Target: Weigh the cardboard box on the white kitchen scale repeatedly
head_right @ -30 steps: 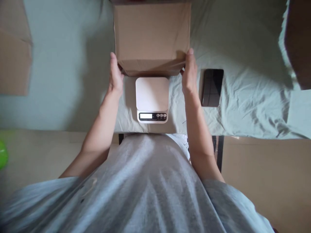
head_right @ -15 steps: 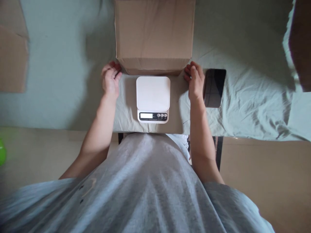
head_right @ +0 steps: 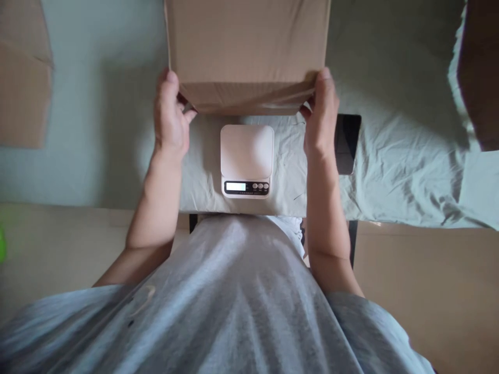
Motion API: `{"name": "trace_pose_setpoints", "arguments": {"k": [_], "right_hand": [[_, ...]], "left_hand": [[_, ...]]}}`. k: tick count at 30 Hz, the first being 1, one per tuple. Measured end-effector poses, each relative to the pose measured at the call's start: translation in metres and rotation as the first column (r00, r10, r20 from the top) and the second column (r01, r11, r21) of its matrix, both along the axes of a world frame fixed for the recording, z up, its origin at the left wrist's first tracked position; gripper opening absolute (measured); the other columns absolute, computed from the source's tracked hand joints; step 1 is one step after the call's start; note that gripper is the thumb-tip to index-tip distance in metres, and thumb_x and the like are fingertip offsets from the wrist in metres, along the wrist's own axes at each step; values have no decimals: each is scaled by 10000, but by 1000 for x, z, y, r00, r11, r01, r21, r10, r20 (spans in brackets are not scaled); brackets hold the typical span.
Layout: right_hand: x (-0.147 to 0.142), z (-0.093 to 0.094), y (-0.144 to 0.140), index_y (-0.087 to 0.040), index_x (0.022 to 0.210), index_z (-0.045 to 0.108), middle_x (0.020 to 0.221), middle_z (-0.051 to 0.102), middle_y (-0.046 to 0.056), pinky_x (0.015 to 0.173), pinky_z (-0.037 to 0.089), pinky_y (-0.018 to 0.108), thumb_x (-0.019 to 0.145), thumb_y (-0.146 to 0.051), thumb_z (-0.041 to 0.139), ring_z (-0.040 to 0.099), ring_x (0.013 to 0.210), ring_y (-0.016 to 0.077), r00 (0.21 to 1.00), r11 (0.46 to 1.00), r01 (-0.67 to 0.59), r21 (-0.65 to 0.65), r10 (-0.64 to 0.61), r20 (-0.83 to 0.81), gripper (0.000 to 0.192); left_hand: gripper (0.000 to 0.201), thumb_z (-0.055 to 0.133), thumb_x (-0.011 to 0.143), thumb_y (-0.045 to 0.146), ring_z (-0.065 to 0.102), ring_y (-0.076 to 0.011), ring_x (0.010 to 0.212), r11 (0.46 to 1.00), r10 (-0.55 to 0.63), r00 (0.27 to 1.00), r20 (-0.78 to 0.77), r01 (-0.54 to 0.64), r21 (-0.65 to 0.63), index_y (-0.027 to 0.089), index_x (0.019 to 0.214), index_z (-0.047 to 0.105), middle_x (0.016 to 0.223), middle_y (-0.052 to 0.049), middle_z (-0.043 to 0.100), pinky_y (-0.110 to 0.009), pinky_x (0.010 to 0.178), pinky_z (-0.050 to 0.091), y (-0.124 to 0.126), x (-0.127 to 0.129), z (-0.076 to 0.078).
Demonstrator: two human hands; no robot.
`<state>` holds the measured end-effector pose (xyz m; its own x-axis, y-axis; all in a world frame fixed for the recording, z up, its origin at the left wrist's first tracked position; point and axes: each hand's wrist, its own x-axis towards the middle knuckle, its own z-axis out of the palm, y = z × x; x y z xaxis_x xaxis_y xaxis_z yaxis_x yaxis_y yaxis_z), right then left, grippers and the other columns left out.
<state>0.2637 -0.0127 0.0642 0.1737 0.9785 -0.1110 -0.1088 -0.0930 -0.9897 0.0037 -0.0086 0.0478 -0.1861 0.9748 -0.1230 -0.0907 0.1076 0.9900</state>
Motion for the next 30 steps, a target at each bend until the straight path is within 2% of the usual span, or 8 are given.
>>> {"name": "trace_pose_setpoints", "arguments": {"k": [3,5,9,12,16,21,26,30], "right_hand": [[3,20,-26,-400,1023,570,1231,609,-89,915,526,321,815,-582,418,507,1237,190,999,999,-22,24,21,49,315],[4,24,-45,-404,1008,575,1169,622,-71,908,531,332,814,-598,416,540,1186,208,997,999,-19,25,18,73,316],[2,15,-76,-355,1008,579,1109,603,-17,909,527,390,827,-592,401,559,1141,233,993,1000,6,20,-9,117,347],[1,7,-92,-381,1067,574,1104,599,-8,924,512,402,824,-607,392,543,1160,241,990,1000,-3,-7,4,142,378],[3,0,-104,-395,1142,558,1165,599,-9,934,499,409,806,-615,415,539,1170,248,992,999,-12,-46,18,124,426],[7,-6,-109,-392,1129,567,1192,600,-18,932,502,408,805,-582,421,546,1161,241,996,998,-4,-61,10,90,403],[5,-6,-111,-399,1099,591,1158,622,-25,944,502,396,800,-578,448,570,1133,226,999,999,-5,-34,6,45,376],[5,0,-108,-400,1137,581,1261,586,-19,948,498,434,834,-676,296,520,1241,242,998,998,-29,-52,32,52,500]], "left_hand": [[273,507,845,473,365,-200,1377,998,-32,999,-42,34,43,451,1118,502,1398,96,466,-396,971,510,-26,-4,19],[330,534,828,500,399,-225,1354,997,-55,996,-77,58,44,431,1148,489,1378,85,482,-430,974,504,-47,-4,25],[419,578,800,572,424,-279,1334,997,-55,997,-60,57,48,357,1155,519,1303,37,531,-471,1002,471,-83,-1,27],[409,619,780,563,403,-298,1352,999,8,1000,-4,-8,-37,349,1122,554,1310,16,543,-441,1039,445,-99,1,26],[385,636,763,548,404,-299,1352,997,15,1000,18,-13,-75,345,1084,573,1304,8,557,-435,1079,417,-107,1,23],[380,612,785,520,458,-272,1304,1000,-26,999,-18,26,3,325,1108,565,1303,11,558,-435,1140,357,-111,3,16],[398,617,792,524,475,-263,1289,1000,-15,1000,-25,16,24,327,1134,564,1305,-4,554,-423,1124,376,-116,5,14],[413,514,828,614,433,-257,1335,1000,28,1000,6,-28,-4,366,1152,572,1318,14,551,-423,1075,426,-116,4,9]]}}
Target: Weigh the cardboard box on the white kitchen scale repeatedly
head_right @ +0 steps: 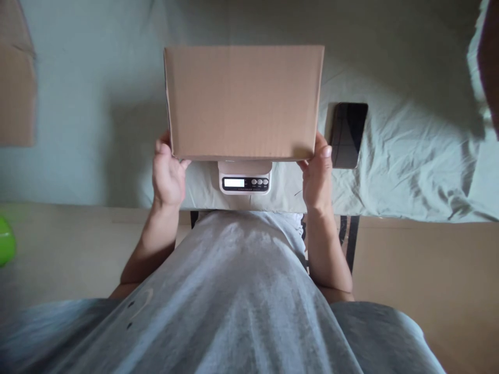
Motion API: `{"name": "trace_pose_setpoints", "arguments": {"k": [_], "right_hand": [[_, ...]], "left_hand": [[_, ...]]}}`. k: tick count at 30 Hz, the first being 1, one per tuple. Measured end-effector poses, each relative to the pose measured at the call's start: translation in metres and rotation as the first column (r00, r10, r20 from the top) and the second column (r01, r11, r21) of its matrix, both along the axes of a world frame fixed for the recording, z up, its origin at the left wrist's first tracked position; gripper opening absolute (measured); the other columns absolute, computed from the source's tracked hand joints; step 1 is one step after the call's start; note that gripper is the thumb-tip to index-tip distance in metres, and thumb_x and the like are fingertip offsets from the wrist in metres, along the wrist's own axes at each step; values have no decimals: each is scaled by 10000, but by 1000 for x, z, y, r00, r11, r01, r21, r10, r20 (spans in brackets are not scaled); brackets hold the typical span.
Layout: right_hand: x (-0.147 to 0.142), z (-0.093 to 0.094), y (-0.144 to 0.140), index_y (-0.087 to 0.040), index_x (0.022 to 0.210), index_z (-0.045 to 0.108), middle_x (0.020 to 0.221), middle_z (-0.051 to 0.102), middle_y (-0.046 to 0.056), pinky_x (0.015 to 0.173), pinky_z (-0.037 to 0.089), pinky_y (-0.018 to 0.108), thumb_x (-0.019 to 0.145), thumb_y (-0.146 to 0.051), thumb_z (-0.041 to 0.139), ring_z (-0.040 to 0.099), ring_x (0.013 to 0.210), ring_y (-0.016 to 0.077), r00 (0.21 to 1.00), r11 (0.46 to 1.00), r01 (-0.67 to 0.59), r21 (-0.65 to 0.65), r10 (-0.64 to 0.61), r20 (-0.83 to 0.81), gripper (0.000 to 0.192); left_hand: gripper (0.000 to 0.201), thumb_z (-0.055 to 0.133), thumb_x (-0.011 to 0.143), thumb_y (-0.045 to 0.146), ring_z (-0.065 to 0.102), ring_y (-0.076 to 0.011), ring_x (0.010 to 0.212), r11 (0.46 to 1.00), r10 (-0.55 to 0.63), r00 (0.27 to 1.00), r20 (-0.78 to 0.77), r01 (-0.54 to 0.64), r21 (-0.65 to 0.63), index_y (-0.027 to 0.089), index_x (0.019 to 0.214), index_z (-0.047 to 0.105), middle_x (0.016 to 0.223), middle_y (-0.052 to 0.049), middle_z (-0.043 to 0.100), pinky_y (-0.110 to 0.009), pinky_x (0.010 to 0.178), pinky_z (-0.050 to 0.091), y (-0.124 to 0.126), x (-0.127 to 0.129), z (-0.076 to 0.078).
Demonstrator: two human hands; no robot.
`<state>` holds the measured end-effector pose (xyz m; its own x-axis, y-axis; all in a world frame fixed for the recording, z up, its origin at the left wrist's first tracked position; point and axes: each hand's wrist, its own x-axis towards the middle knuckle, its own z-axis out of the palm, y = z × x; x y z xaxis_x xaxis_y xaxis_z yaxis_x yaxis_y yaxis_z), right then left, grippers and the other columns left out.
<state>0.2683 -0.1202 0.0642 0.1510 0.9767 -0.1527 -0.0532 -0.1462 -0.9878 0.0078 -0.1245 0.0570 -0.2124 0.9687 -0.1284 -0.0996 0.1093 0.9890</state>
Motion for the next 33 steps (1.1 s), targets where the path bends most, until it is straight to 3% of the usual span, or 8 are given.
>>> {"name": "trace_pose_setpoints", "arguments": {"k": [4,9,12,16,20,24,27,33], "right_hand": [[10,-10,6,-385,1162,573,1316,565,-19,917,510,465,847,-699,199,479,1306,252,999,998,40,-41,-40,3,580],[25,-41,8,-361,1083,609,1218,630,4,913,510,458,817,-718,296,538,1242,253,998,989,59,-137,-62,-18,544],[29,-52,8,-359,1046,617,1193,637,8,892,519,447,782,-744,340,539,1229,249,996,985,88,-151,-88,8,543],[28,-54,9,-354,1040,620,1217,625,12,888,518,453,785,-733,354,560,1194,249,994,983,112,-143,-112,10,528],[23,-39,7,-355,1087,613,1234,619,9,949,491,453,824,-686,334,553,1213,240,995,988,104,-117,-103,15,506],[9,-10,0,-389,1141,589,1269,594,-17,961,496,428,839,-670,324,528,1247,228,997,999,52,-5,-51,61,490],[-1,9,-2,-391,1138,599,1220,609,-13,937,513,416,840,-647,369,551,1212,240,993,999,47,23,-50,104,455],[-5,31,25,-374,1067,638,1114,618,-16,914,534,392,863,-505,475,591,1116,221,991,982,115,150,-124,51,293]], "left_hand": [[438,413,863,641,418,-232,1352,991,123,992,-24,-124,-55,365,1158,581,1328,13,550,-403,1071,428,7,-9,-20],[371,417,891,509,495,-245,1273,972,138,990,-31,-141,-189,273,1131,574,1250,-75,589,-442,1034,453,12,-21,-49],[347,418,893,471,512,-233,1244,964,146,986,-79,-160,-215,262,1128,564,1228,-89,592,-432,1031,458,12,-24,-58],[355,451,883,453,527,-255,1215,953,157,977,-147,-189,-236,218,1115,582,1232,-110,591,-462,1028,460,12,-25,-61],[385,454,869,526,498,-277,1255,973,114,989,-91,-130,-191,266,1107,610,1223,-88,609,-481,1003,474,10,-23,-48],[455,436,847,650,460,-274,1307,997,8,1000,-4,-8,-72,355,1145,612,1287,-19,582,-457,1019,468,1,-13,-18],[462,488,820,663,448,-289,1316,999,-19,1000,-14,19,-46,374,1164,598,1309,-8,563,-461,1029,459,-1,-5,2],[395,524,856,572,387,-273,1362,996,-67,995,-71,71,49,390,1206,531,1373,54,502,-448,1034,465,28,-2,24]]}}
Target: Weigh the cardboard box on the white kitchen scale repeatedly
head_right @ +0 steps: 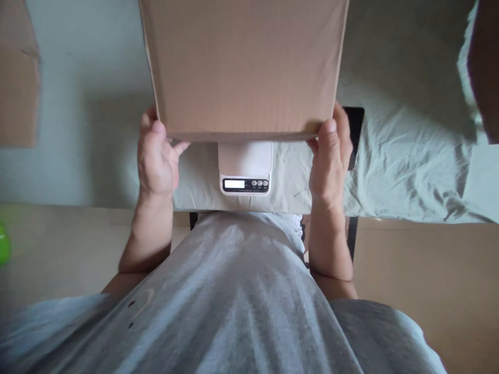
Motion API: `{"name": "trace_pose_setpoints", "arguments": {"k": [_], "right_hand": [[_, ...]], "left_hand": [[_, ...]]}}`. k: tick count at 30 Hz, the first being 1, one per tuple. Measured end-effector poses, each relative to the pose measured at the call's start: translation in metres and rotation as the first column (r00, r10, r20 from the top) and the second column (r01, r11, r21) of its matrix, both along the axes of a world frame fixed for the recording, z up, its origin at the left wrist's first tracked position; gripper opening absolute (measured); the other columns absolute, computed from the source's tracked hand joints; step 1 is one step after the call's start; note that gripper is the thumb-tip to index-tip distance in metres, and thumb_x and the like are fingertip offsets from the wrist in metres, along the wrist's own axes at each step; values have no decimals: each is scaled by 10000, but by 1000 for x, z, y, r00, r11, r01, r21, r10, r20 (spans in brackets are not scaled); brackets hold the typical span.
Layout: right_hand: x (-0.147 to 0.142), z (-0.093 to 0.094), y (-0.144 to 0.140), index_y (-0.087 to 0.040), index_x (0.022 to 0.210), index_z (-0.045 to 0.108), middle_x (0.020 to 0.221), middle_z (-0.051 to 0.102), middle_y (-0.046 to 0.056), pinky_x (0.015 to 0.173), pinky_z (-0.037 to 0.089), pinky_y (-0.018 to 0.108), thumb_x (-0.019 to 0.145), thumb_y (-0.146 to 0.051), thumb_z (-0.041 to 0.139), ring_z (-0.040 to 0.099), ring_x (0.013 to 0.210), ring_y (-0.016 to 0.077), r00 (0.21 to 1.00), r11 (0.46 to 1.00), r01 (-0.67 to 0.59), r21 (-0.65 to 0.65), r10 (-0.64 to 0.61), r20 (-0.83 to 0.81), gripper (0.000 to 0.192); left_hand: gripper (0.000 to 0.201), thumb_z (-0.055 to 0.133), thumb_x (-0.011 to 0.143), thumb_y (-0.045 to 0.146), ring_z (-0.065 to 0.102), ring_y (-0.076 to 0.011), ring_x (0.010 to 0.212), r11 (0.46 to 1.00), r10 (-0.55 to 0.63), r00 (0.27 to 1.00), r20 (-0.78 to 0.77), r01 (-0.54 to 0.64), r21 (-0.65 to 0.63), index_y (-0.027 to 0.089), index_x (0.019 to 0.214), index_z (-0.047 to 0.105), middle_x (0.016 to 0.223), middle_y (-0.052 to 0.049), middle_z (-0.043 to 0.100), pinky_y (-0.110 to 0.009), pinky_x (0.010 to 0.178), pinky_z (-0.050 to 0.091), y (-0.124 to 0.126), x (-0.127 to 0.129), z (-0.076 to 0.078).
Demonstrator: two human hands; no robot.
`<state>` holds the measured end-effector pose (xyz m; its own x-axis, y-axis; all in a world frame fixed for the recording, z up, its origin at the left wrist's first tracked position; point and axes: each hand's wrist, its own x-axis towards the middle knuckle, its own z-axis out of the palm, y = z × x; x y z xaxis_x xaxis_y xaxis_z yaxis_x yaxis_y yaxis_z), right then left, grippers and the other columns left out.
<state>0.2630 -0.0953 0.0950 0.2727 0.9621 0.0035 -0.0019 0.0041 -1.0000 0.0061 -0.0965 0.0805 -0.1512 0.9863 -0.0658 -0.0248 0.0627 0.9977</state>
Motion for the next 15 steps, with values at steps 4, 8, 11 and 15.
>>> {"name": "trace_pose_setpoints", "arguments": {"k": [4,8,11,15], "right_hand": [[4,1,41,-317,1087,615,1138,611,-5,935,538,385,854,-469,492,571,1136,212,995,991,-28,130,40,-92,304],[7,-18,78,-354,1000,606,1167,608,-34,904,550,403,836,-536,467,555,1176,231,1000,997,-9,80,11,-24,282],[10,-37,91,-371,1016,578,1161,613,-47,878,555,383,842,-555,419,556,1160,216,1000,1000,-19,17,18,6,299],[9,-58,94,-350,1053,544,1139,618,-43,897,534,345,827,-586,465,555,1063,173,998,997,-67,-44,67,-8,336]], "left_hand": [[269,494,915,434,384,-226,1359,996,-16,999,40,12,87,373,1175,526,1354,81,498,-417,1005,503,41,-1,5],[201,427,967,316,442,-211,1292,998,3,998,61,-6,55,325,1139,532,1298,46,541,-401,995,518,81,1,-8],[205,408,984,240,482,-194,1217,999,30,998,63,-29,-15,261,1149,528,1254,19,557,-413,1051,463,98,3,-26],[217,399,982,187,500,-183,1157,993,71,997,30,-67,-99,255,1130,541,1205,19,577,-421,1047,451,101,3,-46]]}}
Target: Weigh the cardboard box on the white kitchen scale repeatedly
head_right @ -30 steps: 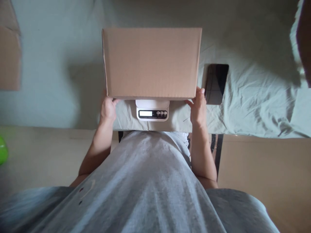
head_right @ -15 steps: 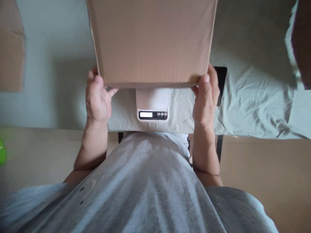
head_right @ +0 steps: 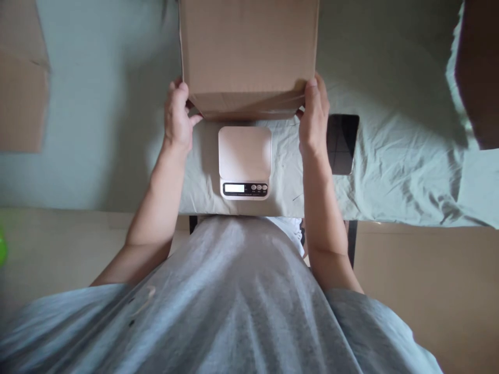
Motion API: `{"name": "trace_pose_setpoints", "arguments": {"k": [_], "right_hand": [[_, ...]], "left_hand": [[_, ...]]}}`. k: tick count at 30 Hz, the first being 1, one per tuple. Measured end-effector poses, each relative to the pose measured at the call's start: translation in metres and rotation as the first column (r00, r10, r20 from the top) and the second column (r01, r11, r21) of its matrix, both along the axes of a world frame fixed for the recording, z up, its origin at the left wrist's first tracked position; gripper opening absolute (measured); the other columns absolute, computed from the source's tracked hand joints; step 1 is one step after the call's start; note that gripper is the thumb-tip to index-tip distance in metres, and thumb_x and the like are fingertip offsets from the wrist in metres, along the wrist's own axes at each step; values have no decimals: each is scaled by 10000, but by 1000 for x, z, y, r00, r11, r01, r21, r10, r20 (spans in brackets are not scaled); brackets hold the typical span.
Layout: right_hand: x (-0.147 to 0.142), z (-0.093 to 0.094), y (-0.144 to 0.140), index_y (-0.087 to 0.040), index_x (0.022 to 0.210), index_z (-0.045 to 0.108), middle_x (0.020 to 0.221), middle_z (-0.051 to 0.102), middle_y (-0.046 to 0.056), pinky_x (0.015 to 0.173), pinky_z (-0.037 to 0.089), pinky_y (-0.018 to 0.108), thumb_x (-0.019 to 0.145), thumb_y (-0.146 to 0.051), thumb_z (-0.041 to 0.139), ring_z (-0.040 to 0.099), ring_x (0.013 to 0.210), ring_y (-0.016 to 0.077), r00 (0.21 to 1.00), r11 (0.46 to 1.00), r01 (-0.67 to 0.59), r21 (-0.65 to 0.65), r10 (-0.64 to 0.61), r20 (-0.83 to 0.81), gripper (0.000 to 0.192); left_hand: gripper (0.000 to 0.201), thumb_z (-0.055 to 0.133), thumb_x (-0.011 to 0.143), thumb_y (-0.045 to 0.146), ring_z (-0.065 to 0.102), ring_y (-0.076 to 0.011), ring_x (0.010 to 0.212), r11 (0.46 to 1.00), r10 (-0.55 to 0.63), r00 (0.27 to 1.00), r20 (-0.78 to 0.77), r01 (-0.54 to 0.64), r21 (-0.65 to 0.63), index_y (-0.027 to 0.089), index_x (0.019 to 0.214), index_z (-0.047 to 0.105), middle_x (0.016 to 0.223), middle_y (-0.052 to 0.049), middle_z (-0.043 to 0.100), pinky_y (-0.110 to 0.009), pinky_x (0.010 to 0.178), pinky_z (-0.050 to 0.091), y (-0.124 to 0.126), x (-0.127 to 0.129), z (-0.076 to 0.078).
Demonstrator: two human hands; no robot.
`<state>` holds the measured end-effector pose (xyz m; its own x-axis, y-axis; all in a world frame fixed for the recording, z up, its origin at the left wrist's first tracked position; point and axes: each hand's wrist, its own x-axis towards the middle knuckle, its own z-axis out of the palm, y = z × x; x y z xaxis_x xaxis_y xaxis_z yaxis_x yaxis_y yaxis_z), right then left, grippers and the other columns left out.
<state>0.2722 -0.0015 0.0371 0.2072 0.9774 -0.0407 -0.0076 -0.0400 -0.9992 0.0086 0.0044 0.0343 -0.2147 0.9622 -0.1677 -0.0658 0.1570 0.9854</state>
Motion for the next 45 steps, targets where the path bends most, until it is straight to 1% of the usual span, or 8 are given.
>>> {"name": "trace_pose_setpoints", "arguments": {"k": [5,11,20,25,31,37,42,45], "right_hand": [[-1,-18,0,-334,994,566,1099,628,-47,890,513,382,760,-689,510,562,1035,185,998,999,8,-53,-11,-61,429],[12,-32,-2,-372,1088,566,1208,611,-22,929,486,475,757,-761,393,560,1134,235,996,990,31,-140,-42,-82,540],[32,-60,-4,-292,1078,524,1119,624,16,896,496,397,668,-797,487,528,1073,189,992,982,83,-171,-97,-78,651],[32,-59,-3,-263,1058,551,1067,625,16,884,497,425,736,-738,465,564,1032,186,993,982,102,-157,-110,-37,581],[14,-37,1,-287,1097,538,1173,628,-17,989,443,477,721,-751,481,533,1099,207,991,990,-29,-135,11,-132,600],[-8,-5,3,-280,1001,555,1125,643,0,931,524,421,755,-703,469,555,1145,225,989,997,-22,-80,10,-150,497],[0,34,-26,-317,1039,567,1181,602,-2,904,551,397,754,-656,521,556,1139,219,986,1000,-29,-7,28,-165,445],[4,46,-60,-366,972,605,1052,629,-12,897,557,381,761,-647,532,588,1063,217,992,998,-66,-11,64,-112,359]], "left_hand": [[242,492,926,435,414,-231,1307,1000,-15,1000,26,15,-27,319,1124,569,1282,36,558,-445,1062,420,-5,-3,-16],[369,329,950,516,425,-214,1325,996,36,998,53,-32,-78,346,1213,524,1363,15,519,-518,1090,368,-8,-9,-30],[393,591,759,601,520,-252,1252,995,7,977,214,15,-99,291,1001,572,1114,-22,648,-460,1045,414,-3,-52,-79],[464,598,749,633,519,-220,1219,996,-17,972,236,37,-82,275,1040,547,1048,19,654,-493,1082,373,0,-59,-88],[565,527,725,727,449,-256,1291,993,-63,967,249,86,-82,353,1147,563,1204,22,613,-519,1081,352,7,-39,-65],[504,555,711,693,425,-266,1315,998,-39,990,138,44,-36,319,1046,611,1297,19,573,-492,1059,390,7,-7,-15],[491,584,744,662,348,-242,1366,990,-90,992,94,78,120,366,1136,577,1362,87,517,-493,1029,439,-28,-10,30],[487,574,755,659,314,-290,1383,986,-119,988,96,107,125,376,1151,595,1387,71,493,-537,1047,406,-65,-16,41]]}}
